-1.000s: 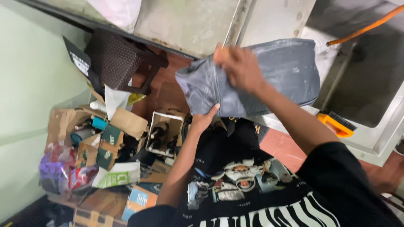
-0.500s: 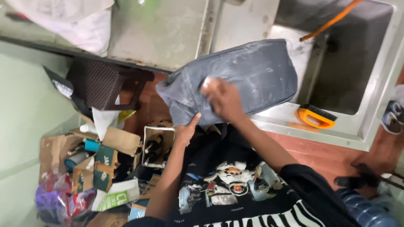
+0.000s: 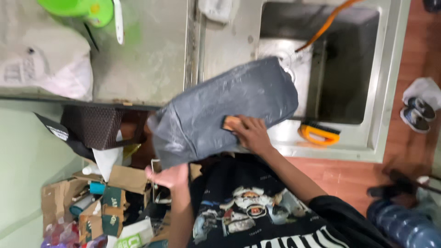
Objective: The person cleans a gray bag by applying a cleaning solution and scrubbing it with a brush before rinsing a portion of the bag under a faucet.
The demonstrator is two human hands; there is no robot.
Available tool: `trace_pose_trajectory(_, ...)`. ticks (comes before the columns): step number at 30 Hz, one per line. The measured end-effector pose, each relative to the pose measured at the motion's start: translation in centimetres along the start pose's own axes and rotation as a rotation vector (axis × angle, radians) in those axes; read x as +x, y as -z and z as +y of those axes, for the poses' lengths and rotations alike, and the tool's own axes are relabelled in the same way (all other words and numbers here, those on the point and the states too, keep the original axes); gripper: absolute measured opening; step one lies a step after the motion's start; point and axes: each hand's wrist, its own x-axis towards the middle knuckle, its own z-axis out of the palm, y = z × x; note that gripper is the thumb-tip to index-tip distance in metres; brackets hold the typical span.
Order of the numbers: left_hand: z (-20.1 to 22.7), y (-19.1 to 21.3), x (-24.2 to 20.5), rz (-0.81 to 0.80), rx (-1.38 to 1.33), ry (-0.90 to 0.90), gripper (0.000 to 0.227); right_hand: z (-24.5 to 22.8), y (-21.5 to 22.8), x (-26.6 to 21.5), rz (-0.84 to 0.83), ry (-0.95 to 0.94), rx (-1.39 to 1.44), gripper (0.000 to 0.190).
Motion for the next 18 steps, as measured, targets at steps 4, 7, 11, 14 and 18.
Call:
trace_pose_trajectory(4, 0.5, 8.4, 5.4, -0.169, -0.286, 0.004, 0.099, 10.0, 1.8, 5.9, 0.244, -0.105, 0.145, 0.042)
trace_pose_trajectory(7, -1.3, 5.2, 4.9, -0.108, -0.229, -0.048, 0.106, 15.8, 2.1, 12.5, 0.286, -0.057, 0.177, 0.050)
trace_pose_trajectory(11, -4.2, 1.8, 2.5, 0.071, -0.104, -0.152, 0.122, 18.0, 2.3, 27.0, 0.207, 0.052, 0.048, 0.056)
trace_pose_trajectory(14, -3.2, 1.8, 3.0, -0.030, -0.045, -0.261, 0.097, 19.1, 0.0, 36.5, 0.081, 0.160, -0.164, 0.057)
trace_pose_trajectory(18, -2.1, 4.0, 3.8, -0.289, 0.025, -0.234, 0.065, 23.6, -7.6, 42.7, -0.118, 0.266, -0.655, 0.028)
